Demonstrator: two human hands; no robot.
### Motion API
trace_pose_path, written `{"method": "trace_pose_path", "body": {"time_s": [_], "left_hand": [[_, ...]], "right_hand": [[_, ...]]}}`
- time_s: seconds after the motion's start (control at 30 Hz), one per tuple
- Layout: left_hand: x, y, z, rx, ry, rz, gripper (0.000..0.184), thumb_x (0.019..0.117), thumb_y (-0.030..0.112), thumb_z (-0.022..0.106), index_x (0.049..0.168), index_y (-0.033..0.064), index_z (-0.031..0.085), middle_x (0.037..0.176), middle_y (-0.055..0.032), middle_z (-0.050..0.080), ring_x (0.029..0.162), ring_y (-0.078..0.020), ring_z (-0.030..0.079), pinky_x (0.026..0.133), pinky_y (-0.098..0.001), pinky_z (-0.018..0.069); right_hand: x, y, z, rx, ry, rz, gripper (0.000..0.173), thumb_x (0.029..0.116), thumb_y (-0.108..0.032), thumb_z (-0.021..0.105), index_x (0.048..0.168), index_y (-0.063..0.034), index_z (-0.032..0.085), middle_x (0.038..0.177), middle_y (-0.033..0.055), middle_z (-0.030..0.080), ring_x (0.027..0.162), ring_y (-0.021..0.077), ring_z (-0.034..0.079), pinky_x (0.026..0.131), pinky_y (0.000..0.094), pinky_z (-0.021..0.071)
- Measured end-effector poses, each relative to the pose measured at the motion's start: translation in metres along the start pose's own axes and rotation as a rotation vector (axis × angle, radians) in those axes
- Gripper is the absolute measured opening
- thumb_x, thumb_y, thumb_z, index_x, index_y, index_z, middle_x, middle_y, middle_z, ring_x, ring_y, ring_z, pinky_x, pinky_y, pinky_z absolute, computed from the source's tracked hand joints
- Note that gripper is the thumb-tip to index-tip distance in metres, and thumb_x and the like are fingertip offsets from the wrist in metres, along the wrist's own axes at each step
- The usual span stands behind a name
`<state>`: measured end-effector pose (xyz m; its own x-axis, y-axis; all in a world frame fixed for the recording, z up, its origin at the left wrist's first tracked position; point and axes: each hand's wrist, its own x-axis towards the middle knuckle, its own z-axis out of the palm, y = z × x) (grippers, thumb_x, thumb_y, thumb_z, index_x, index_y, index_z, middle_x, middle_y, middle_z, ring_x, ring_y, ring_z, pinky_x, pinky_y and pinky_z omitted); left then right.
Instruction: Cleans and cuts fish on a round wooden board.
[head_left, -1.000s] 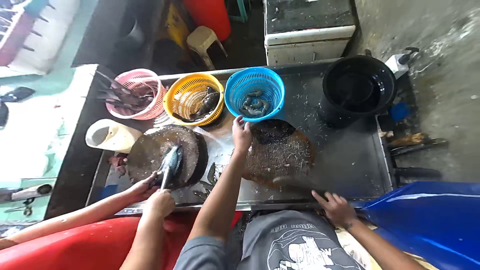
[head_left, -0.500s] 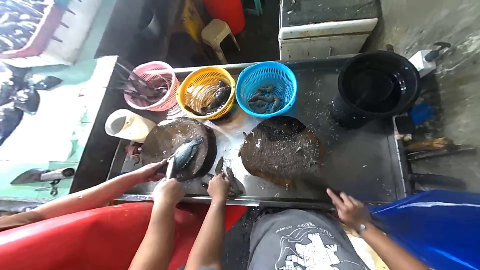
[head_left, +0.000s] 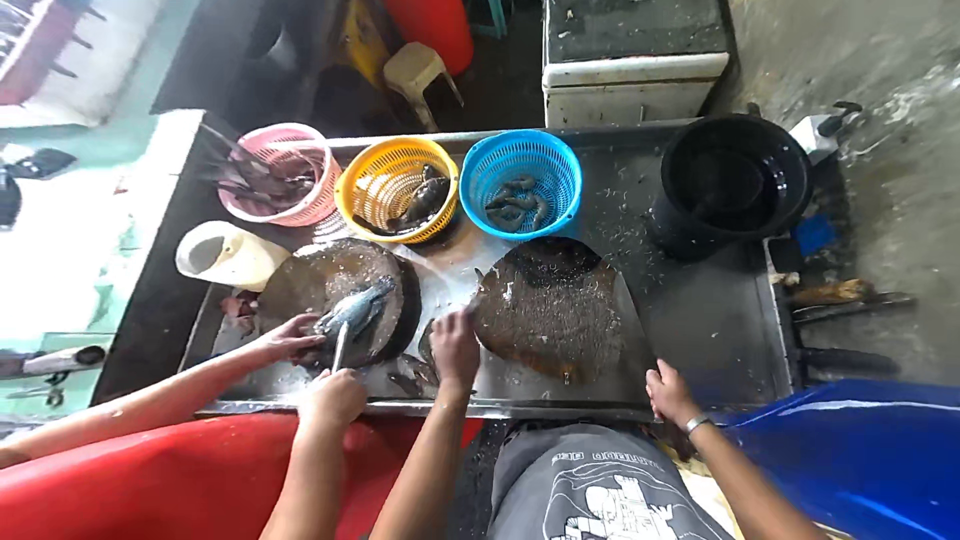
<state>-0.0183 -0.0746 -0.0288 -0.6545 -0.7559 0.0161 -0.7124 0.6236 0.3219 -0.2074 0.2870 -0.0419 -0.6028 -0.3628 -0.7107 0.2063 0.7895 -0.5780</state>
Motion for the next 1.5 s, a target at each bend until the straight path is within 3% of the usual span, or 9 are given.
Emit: {"method": "trace_pose_path", "body": {"time_s": [0.13,0.27,0.43,0.6,0.77,0.97,1.17,1.3,1.5], "left_hand": [[-0.009,0.038,0.05,0.086,-0.132,0.4,0.035,0.102,0.028,0.059,0.136,0.0224,0.066,0.13,-0.0092,0.067,0.118,-0.0342,0.062,0.091,-0.058,0.0502],[-0.011,0.057,0.065,0.014,-0.169,0.456,0.031,0.1008,0.034,0.059,0.128,0.024,0.071,0.129,-0.0023,0.07,0.115,-0.0286,0.066,0.087,-0.0534,0.0539],[-0.004,0.071,0.067,-0.031,-0.178,0.451,0.027,0.1001,0.033,0.062,0.119,0.0203,0.076,0.122,-0.0029,0.074,0.112,-0.028,0.069,0.086,-0.0521,0.0561],[-0.008,0.068,0.071,0.007,-0.163,0.484,0.026,0.1001,0.034,0.063,0.118,0.022,0.076,0.12,-0.0018,0.074,0.11,-0.0275,0.069,0.084,-0.0518,0.0549],[-0.009,0.054,0.07,-0.129,-0.171,0.54,0.025,0.1015,0.017,0.06,0.117,0.0237,0.077,0.124,-0.0014,0.072,0.113,-0.03,0.065,0.088,-0.0536,0.0523],[-0.009,0.048,0.073,-0.168,-0.116,0.613,0.026,0.0969,0.006,0.062,0.112,0.0194,0.078,0.122,-0.0017,0.074,0.113,-0.028,0.067,0.089,-0.0524,0.0536],[-0.01,0.044,0.075,-0.172,-0.117,0.594,0.026,0.0957,0.005,0.063,0.113,0.0183,0.079,0.123,-0.0033,0.074,0.113,-0.0293,0.067,0.09,-0.0529,0.0534],[-0.01,0.042,0.076,-0.173,-0.095,0.607,0.025,0.0959,0.005,0.064,0.112,0.0186,0.078,0.121,-0.0022,0.074,0.112,-0.0277,0.068,0.089,-0.0511,0.0542],[-0.009,0.04,0.075,-0.136,-0.11,0.627,0.024,0.0958,0.007,0.065,0.111,0.0198,0.078,0.123,-0.0011,0.073,0.114,-0.0268,0.066,0.091,-0.0505,0.053]], "right_hand": [[-0.002,-0.033,-0.002,-0.147,0.047,-0.041,0.035,0.1032,-0.017,0.045,0.131,-0.0002,0.057,0.079,0.014,0.064,0.056,0.022,0.064,0.057,0.0422,0.0585],[-0.007,-0.079,0.002,-0.376,0.074,-0.252,0.04,0.1088,-0.026,0.041,0.135,-0.0023,0.059,0.105,0.0225,0.072,0.098,0.0352,0.072,0.089,0.0546,0.056],[-0.012,-0.119,0.031,-0.374,0.198,-0.519,0.038,0.1101,-0.029,0.038,0.121,-0.0017,0.062,0.09,0.0183,0.071,0.09,0.0344,0.072,0.083,0.0532,0.058],[0.008,-0.088,0.064,-0.533,-0.049,-0.279,0.044,0.1118,-0.029,0.033,0.145,-0.0051,0.05,0.11,0.0218,0.072,0.109,0.0375,0.071,0.095,0.0549,0.0557],[-0.012,-0.074,0.046,-0.538,-0.063,-0.284,0.037,0.1114,-0.028,0.035,0.13,-0.0046,0.055,0.097,0.0191,0.071,0.097,0.0357,0.072,0.085,0.0537,0.0571],[0.0,-0.09,0.039,-0.684,-0.186,-0.278,0.037,0.1113,-0.031,0.033,0.131,-0.0087,0.055,0.102,0.0193,0.071,0.102,0.0373,0.071,0.086,0.0566,0.0561],[-0.006,-0.117,0.045,-0.511,0.004,-0.479,0.037,0.1103,-0.029,0.035,0.121,-0.0042,0.06,0.09,0.0173,0.07,0.091,0.0343,0.072,0.081,0.0524,0.0568],[0.002,-0.102,0.067,-0.577,-0.075,-0.405,0.042,0.1112,-0.029,0.033,0.137,-0.0042,0.054,0.101,0.0198,0.072,0.101,0.0366,0.072,0.088,0.0544,0.057],[0.027,-0.088,0.053,-0.372,-0.146,-0.269,0.042,0.111,-0.027,0.039,0.137,0.0004,0.055,0.111,0.0249,0.069,0.099,0.0363,0.071,0.089,0.0537,0.0559]]}}
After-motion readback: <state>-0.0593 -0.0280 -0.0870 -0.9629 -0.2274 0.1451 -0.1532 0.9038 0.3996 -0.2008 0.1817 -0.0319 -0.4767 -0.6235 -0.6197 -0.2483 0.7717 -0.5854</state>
